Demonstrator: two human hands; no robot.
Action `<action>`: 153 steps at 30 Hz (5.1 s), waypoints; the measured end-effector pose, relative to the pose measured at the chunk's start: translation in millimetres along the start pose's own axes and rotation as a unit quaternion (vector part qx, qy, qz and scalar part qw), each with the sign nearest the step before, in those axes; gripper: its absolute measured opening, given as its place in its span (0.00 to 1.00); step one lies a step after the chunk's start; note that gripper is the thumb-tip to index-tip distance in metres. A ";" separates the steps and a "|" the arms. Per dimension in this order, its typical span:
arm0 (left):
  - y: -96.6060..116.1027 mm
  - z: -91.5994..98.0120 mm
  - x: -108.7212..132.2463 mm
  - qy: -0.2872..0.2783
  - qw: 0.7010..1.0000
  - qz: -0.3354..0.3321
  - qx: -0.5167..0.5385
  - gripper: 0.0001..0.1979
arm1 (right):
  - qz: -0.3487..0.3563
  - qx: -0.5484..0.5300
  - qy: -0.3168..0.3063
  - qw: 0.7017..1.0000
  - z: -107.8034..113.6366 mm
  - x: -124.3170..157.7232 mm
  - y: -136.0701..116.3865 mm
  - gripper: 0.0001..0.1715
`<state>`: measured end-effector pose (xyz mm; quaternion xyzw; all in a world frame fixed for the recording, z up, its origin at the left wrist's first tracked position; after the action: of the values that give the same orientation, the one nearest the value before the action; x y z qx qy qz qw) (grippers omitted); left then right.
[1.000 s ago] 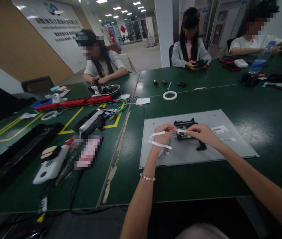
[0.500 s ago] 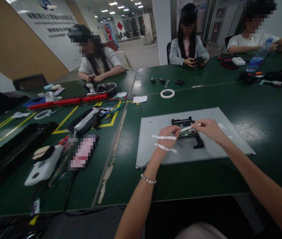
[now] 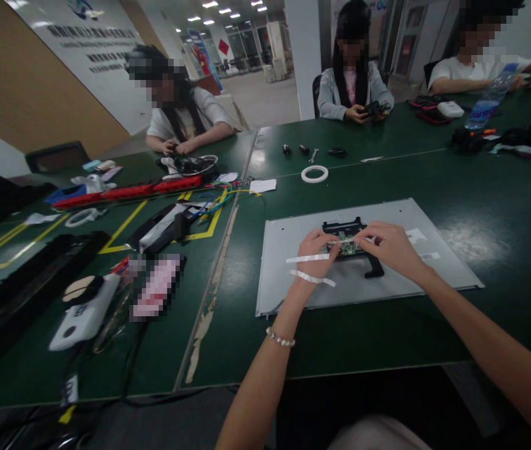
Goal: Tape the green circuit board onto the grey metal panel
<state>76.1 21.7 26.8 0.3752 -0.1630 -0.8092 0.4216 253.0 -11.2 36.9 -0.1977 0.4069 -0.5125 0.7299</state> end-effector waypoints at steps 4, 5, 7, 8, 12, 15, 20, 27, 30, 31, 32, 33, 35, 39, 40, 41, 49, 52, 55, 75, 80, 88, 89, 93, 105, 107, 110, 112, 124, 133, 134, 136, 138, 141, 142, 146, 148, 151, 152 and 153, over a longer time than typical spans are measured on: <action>-1.7 2.0 -0.4 -0.010 1.000 0.010 -0.016 0.07 | 0.007 -0.001 0.003 1.000 0.0 0.6 -0.8 0.13; -1.7 2.4 -0.3 -0.012 1.000 0.009 -0.024 0.07 | 0.012 0.001 0.002 1.000 0.0 0.9 -2.1 0.13; -1.9 2.2 -0.1 -0.017 0.999 0.004 -0.039 0.07 | 0.023 0.012 -0.002 1.000 -0.2 1.7 -5.3 0.13; -2.1 1.7 0.1 -0.020 0.999 0.001 -0.045 0.06 | 0.027 0.021 -0.002 0.999 -0.2 2.1 -6.8 0.14; -2.3 -1.7 0.8 -0.036 0.997 -0.020 -0.068 0.05 | 0.037 0.055 -0.003 0.998 -0.7 3.7 -9.1 0.14; -1.5 -3.4 1.1 -0.035 0.994 -0.044 -0.094 0.08 | 0.047 0.070 -0.012 0.996 -2.2 4.9 -9.0 0.15; -2.4 -4.2 1.7 -0.019 0.995 -0.045 -0.092 0.07 | 0.053 0.089 -0.010 0.995 -2.2 6.6 -8.7 0.15; -3.6 -7.8 1.8 -0.012 0.990 -0.041 -0.137 0.07 | 0.059 0.117 -0.002 0.991 -2.3 7.6 -6.1 0.16; -5.1 -8.6 1.6 -0.017 0.989 -0.038 -0.140 0.08 | 0.057 0.128 -0.001 0.990 -3.5 8.1 -5.3 0.17; -5.6 -8.6 1.6 -0.018 0.989 -0.038 -0.138 0.08 | 0.056 0.134 0.001 0.989 -3.7 8.1 -5.0 0.18; -5.9 -8.6 1.8 -0.018 0.990 -0.039 -0.136 0.08 | 0.054 0.141 0.006 0.989 -3.6 8.2 -4.6 0.19; -5.9 -8.7 2.0 -0.018 0.990 -0.040 -0.133 0.09 | 0.054 0.147 0.010 0.988 -3.5 8.1 -4.1 0.20; -5.6 -8.7 2.5 -0.018 0.991 -0.041 -0.125 0.11 | 0.050 0.155 0.018 0.986 -2.7 7.7 -2.1 0.22; -2.4 -8.8 3.0 -0.012 0.993 -0.041 -0.111 0.10 | 0.039 0.146 0.018 0.988 -0.4 6.4 3.0 0.25; -1.4 -8.8 2.9 -0.010 0.993 -0.041 -0.108 0.09 | 0.037 0.139 0.018 0.989 0.2 6.2 3.8 0.25; -0.6 -8.7 2.8 -0.007 0.994 -0.039 -0.104 0.08 | 0.037 0.132 0.018 0.990 0.6 6.1 4.2 0.24; -5.4 -1.6 1.6 0.032 0.996 0.024 -0.074 0.04 | 0.038 0.111 0.006 0.993 -6.0 8.3 3.3 0.25; -6.8 1.4 2.3 0.042 0.995 0.056 -0.065 0.07 | 0.049 0.110 0.014 0.993 -7.3 8.3 3.3 0.25; -5.4 2.2 2.3 0.038 0.995 0.059 -0.076 0.05 | 0.047 0.104 0.018 0.993 -7.1 7.9 5.0 0.25; 35.3 -53.7 18.1 -0.169 0.966 -0.017 -0.197 0.12 | -0.185 -0.044 -0.063 0.980 26.5 46.1 74.1 0.26; 35.1 -67.8 23.9 -0.206 0.949 0.002 -0.239 0.14 | -0.189 0.020 -0.045 0.981 18.5 49.5 76.0 0.24; 35.6 -73.0 26.0 -0.232 0.937 -0.006 -0.262 0.17 | -0.148 0.111 -0.023 0.982 16.2 48.5 68.5 0.22; 36.5 -72.8 26.1 -0.229 0.938 -0.009 -0.258 0.16 | -0.150 0.108 -0.023 0.983 16.7 48.9 69.5 0.21; 38.9 -73.2 26.5 -0.216 0.943 -0.022 -0.253 0.16 | -0.156 0.106 -0.025 0.982 18.5 50.5 73.1 0.21; 34.4 -79.1 27.9 -0.224 0.938 -0.010 -0.266 0.16 | -0.104 0.147 -0.045 0.983 12.1 52.5 66.2 0.17; 34.2 -78.9 28.2 -0.226 0.937 -0.005 -0.266 0.15 | -0.108 0.138 -0.048 0.983 11.9 52.9 65.8 0.15; 35.4 -77.9 28.4 -0.226 0.938 -0.009 -0.262 0.15 | -0.115 0.141 -0.049 0.982 11.8 53.5 67.0 0.14; 36.3 -77.0 28.2 -0.225 0.939 -0.015 -0.261 0.15 | -0.116 0.142 -0.050 0.982 12.4 53.8 67.5 0.13; 32.5 -70.7 24.7 -0.211 0.943 0.013 -0.257 0.13 | -0.127 0.113 -0.013 0.985 21.7 54.5 64.3 0.15; 36.7 -73.1 26.8 -0.244 0.931 -0.018 -0.271 0.15 | -0.112 0.140 -0.033 0.983 13.0 54.9 64.9 0.14; 36.2 -73.2 26.8 -0.245 0.931 -0.015 -0.270 0.15 | -0.114 0.139 -0.035 0.983 13.1 54.9 65.5 0.14; 34.9 -73.7 26.7 -0.245 0.932 -0.012 -0.267 0.15 | -0.123 0.136 -0.038 0.982 13.6 54.8 67.2 0.13; 34.0 -74.3 26.8 -0.239 0.934 -0.011 -0.265 0.14 | -0.138 0.132 -0.037 0.981 14.5 54.9 69.9 0.13; 33.6 -73.9 26.6 -0.229 0.937 -0.006 -0.265 0.14 | -0.155 0.127 -0.023 0.979 16.3 55.4 74.7 0.14; 33.7 -73.3 26.5 -0.228 0.937 -0.004 -0.266 0.14 | -0.155 0.127 -0.013 0.980 17.2 55.6 76.2 0.14; 34.4 -68.1 25.2 -0.231 0.936 0.005 -0.267 0.14 | -0.138 0.130 0.022 0.982 22.1 57.0 81.7 0.18; 34.5 -65.1 24.8 -0.232 0.935 0.003 -0.270 0.13 | -0.129 0.135 0.024 0.982 23.8 57.3 82.8 0.17; 34.5 -63.1 25.1 -0.231 0.933 -0.011 -0.277 0.12 | -0.121 0.131 0.009 0.984 22.8 56.5 79.6 0.14; 34.4 -63.4 25.4 -0.230 0.932 -0.016 -0.278 0.12 | -0.117 0.126 0.000 0.985 21.1 55.9 77.3 0.13; 34.2 -64.2 25.8 -0.230 0.932 -0.020 -0.279 0.11 | -0.110 0.119 -0.012 0.987 18.8 55.2 74.5 0.12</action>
<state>133.7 -15.8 -8.1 0.0496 -0.0158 -0.8944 0.4441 319.7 -34.3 -26.2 -0.1595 0.3099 -0.6321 0.6921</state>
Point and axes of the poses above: each hand's wrist, its own x-axis away from the middle knuckle, its own z-axis out of the back of the hand, y = z × x, the point moved 5 cm from there along -x, towards the middle knuckle, and after that the axes turned 5 degrees about -x, right-handed, at the moved point
